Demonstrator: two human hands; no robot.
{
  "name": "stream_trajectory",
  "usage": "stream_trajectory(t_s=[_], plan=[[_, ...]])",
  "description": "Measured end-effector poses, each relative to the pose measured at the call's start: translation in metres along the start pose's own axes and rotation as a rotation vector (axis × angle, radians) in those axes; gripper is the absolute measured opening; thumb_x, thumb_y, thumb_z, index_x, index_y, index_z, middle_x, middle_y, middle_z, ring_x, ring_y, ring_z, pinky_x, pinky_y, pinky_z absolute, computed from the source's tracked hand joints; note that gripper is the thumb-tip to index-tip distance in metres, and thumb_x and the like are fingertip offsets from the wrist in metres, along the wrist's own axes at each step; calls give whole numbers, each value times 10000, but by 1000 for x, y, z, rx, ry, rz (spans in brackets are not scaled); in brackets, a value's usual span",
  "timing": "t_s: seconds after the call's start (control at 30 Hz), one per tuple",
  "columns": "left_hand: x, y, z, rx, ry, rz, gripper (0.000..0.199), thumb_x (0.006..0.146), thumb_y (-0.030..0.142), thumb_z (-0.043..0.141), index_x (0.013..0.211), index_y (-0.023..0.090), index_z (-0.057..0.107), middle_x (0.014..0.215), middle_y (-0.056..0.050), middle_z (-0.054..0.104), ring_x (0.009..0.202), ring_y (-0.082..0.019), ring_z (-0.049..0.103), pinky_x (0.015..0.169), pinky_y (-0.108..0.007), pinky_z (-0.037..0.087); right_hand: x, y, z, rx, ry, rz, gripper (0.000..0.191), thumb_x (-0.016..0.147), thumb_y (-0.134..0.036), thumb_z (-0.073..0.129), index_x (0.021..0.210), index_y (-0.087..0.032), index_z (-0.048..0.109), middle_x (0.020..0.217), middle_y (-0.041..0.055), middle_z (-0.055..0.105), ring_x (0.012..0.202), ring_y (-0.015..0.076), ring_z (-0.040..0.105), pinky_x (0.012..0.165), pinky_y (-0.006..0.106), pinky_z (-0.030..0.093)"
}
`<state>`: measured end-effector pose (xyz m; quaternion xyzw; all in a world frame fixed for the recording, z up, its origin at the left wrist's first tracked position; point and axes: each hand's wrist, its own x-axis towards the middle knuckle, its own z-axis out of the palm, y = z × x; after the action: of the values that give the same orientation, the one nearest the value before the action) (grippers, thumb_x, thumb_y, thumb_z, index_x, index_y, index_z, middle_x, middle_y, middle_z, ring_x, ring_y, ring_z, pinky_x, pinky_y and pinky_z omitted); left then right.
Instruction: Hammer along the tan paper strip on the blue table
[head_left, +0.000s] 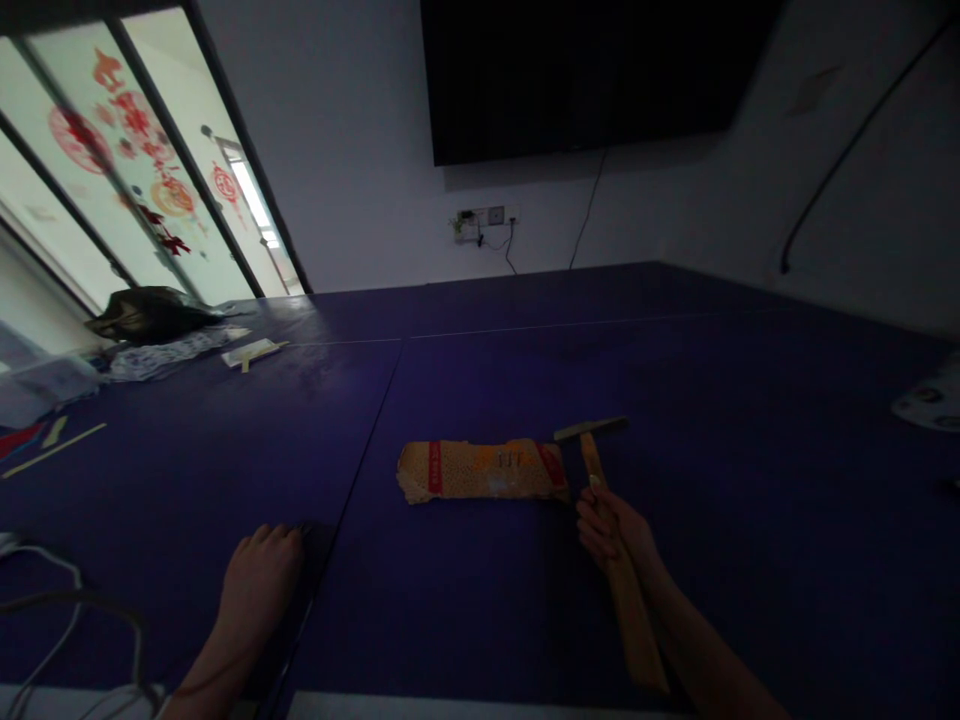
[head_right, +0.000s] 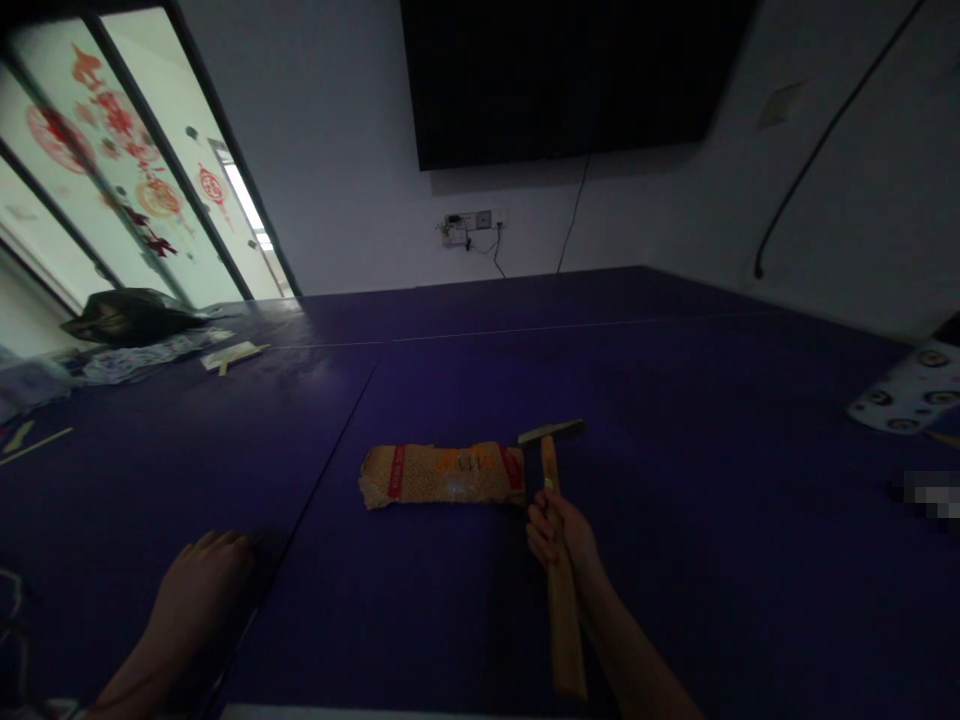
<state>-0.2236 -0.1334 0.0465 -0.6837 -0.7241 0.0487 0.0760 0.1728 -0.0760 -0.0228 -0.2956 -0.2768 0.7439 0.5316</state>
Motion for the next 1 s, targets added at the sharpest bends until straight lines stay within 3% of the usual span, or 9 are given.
stream_trajectory(t_s=[0.17, 0.33, 0.47, 0.57, 0.67, 0.8, 0.87, 1.0], plan=[[0, 6, 0, 148, -18, -4, 280, 756, 104, 344, 701, 132, 617, 757, -109, 637, 708, -233, 586, 650, -319, 394, 1, 0, 0, -10, -3, 6, 270, 644, -395, 588, 612, -212, 391, 330, -109, 349, 197, 57, 278, 252, 171, 202], [-4, 9, 2, 109, 127, -54, 284, 781, 175, 331, 746, 134, 610, 757, -114, 637, 757, -247, 577, 659, -315, 400, 2, 1, -2, -11, 1, 4, 245, 669, -394, 560, 624, -215, 398, 326, -108, 352, 194, 63, 278, 249, 177, 200], [-1, 13, 4, -122, 223, -115, 296, 796, 284, 323, 808, 161, 592, 790, -93, 652, 776, -220, 590, 665, -292, 423, 2, 0, -2, -14, -3, 17, 257, 666, -398, 562, 615, -215, 389, 325, -107, 361, 193, 66, 287, 250, 183, 226], [6, 25, 5, -478, 237, -105, 279, 793, 352, 346, 834, 179, 560, 794, -51, 663, 709, -172, 616, 633, -254, 454, 1, 0, -1, -13, -4, 24, 268, 649, -403, 578, 617, -214, 391, 329, -107, 374, 195, 63, 295, 249, 179, 226], [18, 51, 2, -842, 220, 0, 249, 776, 377, 400, 804, 178, 546, 762, -27, 669, 699, -149, 630, 625, -230, 475, 1, -1, 0, -14, -8, 30, 280, 637, -411, 589, 615, -215, 391, 326, -110, 374, 194, 65, 297, 240, 179, 217], [43, 102, -5, -1100, 132, 157, 198, 760, 297, 459, 821, 153, 580, 779, -41, 674, 718, -140, 630, 660, -232, 481, 1, -2, 1, -12, -11, 37, 293, 637, -421, 593, 611, -218, 384, 322, -116, 370, 188, 64, 285, 230, 182, 219], [60, 127, -7, -1161, 83, 230, 186, 753, 247, 483, 853, 150, 606, 819, -44, 678, 742, -136, 626, 692, -231, 475, 1, -2, 1, -7, -12, 36, 303, 628, -423, 604, 612, -216, 383, 321, -118, 371, 186, 60, 282, 229, 175, 213], [91, 169, -4, -1088, 118, 245, 142, 737, 240, 535, 706, 140, 631, 700, -25, 657, 685, -140, 601, 658, -231, 454, 0, -2, 3, 7, -12, 31, 330, 601, -429, 633, 609, -212, 385, 320, -117, 383, 189, 57, 295, 227, 164, 201]])
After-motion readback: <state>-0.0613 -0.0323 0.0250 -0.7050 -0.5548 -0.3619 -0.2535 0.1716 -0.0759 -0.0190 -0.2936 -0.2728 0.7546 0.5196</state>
